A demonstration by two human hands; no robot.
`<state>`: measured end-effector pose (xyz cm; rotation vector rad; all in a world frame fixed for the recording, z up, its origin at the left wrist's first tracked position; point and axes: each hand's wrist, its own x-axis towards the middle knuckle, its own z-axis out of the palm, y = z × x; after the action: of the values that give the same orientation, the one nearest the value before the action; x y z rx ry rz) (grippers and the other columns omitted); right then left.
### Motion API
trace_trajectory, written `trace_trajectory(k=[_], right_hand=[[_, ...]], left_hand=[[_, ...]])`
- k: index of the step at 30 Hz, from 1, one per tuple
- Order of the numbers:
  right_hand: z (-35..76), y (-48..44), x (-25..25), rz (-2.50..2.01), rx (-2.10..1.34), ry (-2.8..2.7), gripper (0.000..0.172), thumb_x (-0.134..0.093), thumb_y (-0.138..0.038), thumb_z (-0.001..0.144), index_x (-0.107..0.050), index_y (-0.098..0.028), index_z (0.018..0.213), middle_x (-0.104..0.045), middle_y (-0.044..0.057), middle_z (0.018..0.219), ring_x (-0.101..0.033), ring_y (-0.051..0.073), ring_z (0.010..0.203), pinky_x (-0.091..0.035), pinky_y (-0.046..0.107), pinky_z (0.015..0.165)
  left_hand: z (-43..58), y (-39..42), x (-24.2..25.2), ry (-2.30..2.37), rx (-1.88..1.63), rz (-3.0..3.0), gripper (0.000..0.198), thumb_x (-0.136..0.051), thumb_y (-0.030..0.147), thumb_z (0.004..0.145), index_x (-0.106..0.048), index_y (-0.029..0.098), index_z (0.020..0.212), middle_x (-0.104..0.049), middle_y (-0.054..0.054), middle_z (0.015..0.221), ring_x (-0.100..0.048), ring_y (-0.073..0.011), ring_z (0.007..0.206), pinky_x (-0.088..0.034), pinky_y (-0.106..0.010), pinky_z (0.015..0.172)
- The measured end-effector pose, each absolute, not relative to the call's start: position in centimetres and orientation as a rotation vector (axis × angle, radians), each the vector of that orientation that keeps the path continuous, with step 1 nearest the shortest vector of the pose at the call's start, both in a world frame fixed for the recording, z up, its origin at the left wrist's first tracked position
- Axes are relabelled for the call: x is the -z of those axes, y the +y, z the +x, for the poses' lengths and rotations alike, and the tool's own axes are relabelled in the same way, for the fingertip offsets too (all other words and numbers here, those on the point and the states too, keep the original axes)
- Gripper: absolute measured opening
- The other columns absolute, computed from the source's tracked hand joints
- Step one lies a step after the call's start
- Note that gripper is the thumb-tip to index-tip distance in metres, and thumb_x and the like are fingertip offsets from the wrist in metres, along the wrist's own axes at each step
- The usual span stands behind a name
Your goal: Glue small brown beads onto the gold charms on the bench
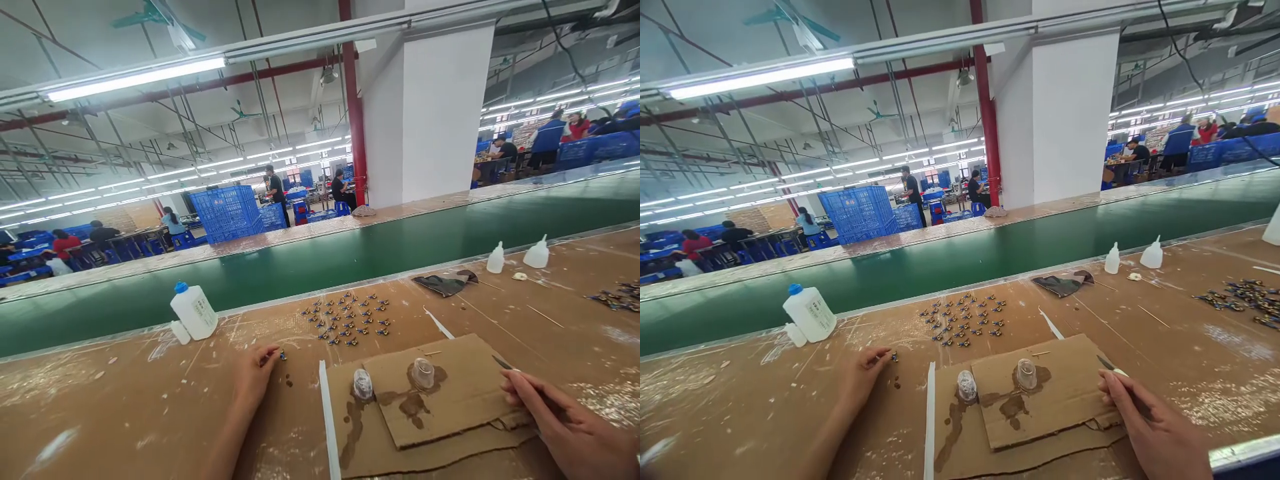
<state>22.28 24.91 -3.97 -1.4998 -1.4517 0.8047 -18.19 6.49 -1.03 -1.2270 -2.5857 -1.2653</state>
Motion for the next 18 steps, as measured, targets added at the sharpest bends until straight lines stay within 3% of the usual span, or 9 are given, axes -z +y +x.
trace_trajectory(k=[3,11,18], right_hand=[[22.4,25.0,4.4,-1.486,-0.787,-1.488,0.062,-0.048,-0.076,0.05,-0.068,-0.023,0.077,-0.07,0.005,0.075,-0.067,0.031,0.081,-0.053,0.046,0.084],[22.8,25.4,5.3,-1.43,-0.755,-1.503,0.063,-0.05,-0.075,0.054,-0.068,-0.022,0.082,-0.07,0.005,0.076,-0.068,0.027,0.079,-0.056,0.04,0.077],[22.7,25.5,5.6,-1.364,-0.689,-1.527,0.06,-0.051,-0.072,0.06,-0.069,-0.02,0.084,-0.07,0.005,0.074,-0.068,0.024,0.072,-0.057,0.033,0.065]], left_hand=[[-17.8,6.6,1.1,-2.564,1.102,-1.329,0.036,-0.054,0.046,0.072,-0.073,0.022,0.09,-0.065,-0.005,0.079,-0.06,-0.0209,0.074,-0.047,-0.035,0.073],[-17.4,6.6,1.0,-2.525,0.809,-1.45,0.021,-0.05,0.029,0.078,-0.069,0.02,0.076,-0.06,-0.005,0.078,-0.057,-0.0176,0.07,-0.044,-0.031,0.07],[-17.3,5.5,0.8,-2.467,0.821,-1.552,0.025,-0.05,0.035,0.081,-0.071,0.023,0.077,-0.067,-0.004,0.081,-0.06,-0.0185,0.079,-0.046,-0.03,0.072]])
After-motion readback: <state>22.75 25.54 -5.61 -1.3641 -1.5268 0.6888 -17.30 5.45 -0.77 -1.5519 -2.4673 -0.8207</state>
